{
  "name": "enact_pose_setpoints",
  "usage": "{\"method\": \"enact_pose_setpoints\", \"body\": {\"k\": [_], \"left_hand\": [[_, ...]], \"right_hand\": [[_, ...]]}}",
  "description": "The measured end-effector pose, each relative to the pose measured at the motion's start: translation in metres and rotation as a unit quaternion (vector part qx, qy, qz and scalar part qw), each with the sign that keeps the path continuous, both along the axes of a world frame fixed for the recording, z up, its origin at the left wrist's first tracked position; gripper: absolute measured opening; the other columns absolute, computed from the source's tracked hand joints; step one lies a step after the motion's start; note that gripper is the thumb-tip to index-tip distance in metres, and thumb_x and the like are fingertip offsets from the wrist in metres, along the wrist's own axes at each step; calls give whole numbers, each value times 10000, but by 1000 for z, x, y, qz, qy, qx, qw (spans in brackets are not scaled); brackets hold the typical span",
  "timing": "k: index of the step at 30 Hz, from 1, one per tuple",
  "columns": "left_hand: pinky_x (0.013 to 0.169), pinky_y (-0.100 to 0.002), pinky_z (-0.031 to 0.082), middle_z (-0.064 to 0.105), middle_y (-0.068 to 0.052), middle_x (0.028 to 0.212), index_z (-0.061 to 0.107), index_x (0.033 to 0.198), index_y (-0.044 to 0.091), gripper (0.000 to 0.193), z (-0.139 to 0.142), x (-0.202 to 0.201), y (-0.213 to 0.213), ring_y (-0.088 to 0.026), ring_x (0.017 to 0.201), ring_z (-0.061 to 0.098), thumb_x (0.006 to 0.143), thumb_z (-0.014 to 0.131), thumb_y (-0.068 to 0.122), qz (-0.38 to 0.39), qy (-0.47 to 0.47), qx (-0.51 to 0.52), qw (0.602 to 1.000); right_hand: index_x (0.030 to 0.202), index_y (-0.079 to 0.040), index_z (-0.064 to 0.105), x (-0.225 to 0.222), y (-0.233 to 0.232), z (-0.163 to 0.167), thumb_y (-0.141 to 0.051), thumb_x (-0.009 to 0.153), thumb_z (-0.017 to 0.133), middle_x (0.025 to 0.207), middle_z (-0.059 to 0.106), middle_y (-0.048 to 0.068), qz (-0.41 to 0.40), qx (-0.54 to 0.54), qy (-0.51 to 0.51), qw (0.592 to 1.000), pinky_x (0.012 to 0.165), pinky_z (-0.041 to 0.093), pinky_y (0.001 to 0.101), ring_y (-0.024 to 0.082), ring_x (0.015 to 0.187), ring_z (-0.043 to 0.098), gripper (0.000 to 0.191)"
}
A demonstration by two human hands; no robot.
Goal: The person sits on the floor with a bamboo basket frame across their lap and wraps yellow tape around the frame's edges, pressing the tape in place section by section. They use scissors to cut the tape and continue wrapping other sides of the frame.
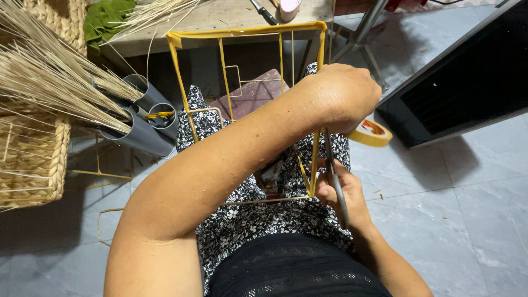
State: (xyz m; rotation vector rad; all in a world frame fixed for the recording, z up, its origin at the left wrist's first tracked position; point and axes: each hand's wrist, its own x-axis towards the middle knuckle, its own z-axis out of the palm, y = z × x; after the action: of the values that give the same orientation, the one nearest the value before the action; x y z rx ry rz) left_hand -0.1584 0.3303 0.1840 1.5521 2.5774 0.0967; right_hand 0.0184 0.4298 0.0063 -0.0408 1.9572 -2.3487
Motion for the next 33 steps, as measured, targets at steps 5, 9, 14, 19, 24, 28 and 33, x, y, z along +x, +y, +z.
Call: {"method": "enact_pose_setpoints", "body": {"k": [5, 9, 14, 19, 24, 28, 33], "left_hand": [[784, -443, 570, 755, -112, 929, 788, 893, 182, 174, -1, -5, -1, -316, 903, 730, 760, 713, 98, -6, -54, 96, 994], [785, -351, 601, 790, -51, 922, 741, 978, 128, 170, 7, -23, -16, -190, 876, 757, 811, 763, 107, -43, -183, 309, 933], [890, -285, 594, 758, -41, 1060, 711, 1144, 30, 156, 17, -36, -72, -105, 970, 700, 1003, 647, 47, -78, -362, 566, 737], [960, -280, 616, 731, -62, 1153, 624, 1285, 44, 273, 6, 6, -143, -128, 1057, 724, 1041, 743, 15, 65, -224, 671, 704], [1044, -288, 563, 705, -57, 1185, 617, 1270, 41, 263, -22, 66, -203, -141, 1135, 683, 1048, 717, -60, 181, -222, 726, 626], [917, -248, 525, 660, -11, 1064, 632, 1189, 39, 224, -61, 103, -232, -90, 973, 624, 1019, 716, -80, 249, -199, 776, 544], [840, -247, 513, 653, 3, 1039, 638, 1187, 58, 241, -113, 132, -254, -86, 901, 597, 980, 717, -36, 316, -208, 781, 496]], "right_hand": [[1324, 4, 600, 0, 5, -5, -379, 845, 794, 671, 540, -25, 9, -12, -24, 1000, 452, 361, 225, 60, 535, 471, 643], [1285, -8, 602, -4, 11, 0, -390, 868, 777, 728, 601, -1, 10, 30, 2, 1000, 491, 395, 225, 73, 597, 527, 592], [1204, -53, 539, -13, 9, 24, -200, 968, 735, 929, 696, 57, -143, 75, 128, 979, 683, 500, 240, 108, 804, 636, 340], [1211, -59, 500, -34, -2, 52, -14, 1013, 718, 1134, 721, 118, -180, 45, 244, 952, 933, 538, 278, 146, 1030, 674, 298], [1227, -13, 530, -63, -27, 63, 23, 1003, 764, 1026, 628, 106, -151, 77, 231, 958, 914, 587, 330, 163, 949, 679, 325], [1250, -40, 474, -76, -40, 69, 24, 987, 696, 874, 623, 67, -121, -2, 202, 972, 720, 606, 314, 166, 767, 694, 350], [1387, 11, 503, -89, -34, 87, 12, 996, 619, 808, 622, 68, -119, 26, 172, 978, 569, 535, 278, 129, 640, 628, 408]]}}
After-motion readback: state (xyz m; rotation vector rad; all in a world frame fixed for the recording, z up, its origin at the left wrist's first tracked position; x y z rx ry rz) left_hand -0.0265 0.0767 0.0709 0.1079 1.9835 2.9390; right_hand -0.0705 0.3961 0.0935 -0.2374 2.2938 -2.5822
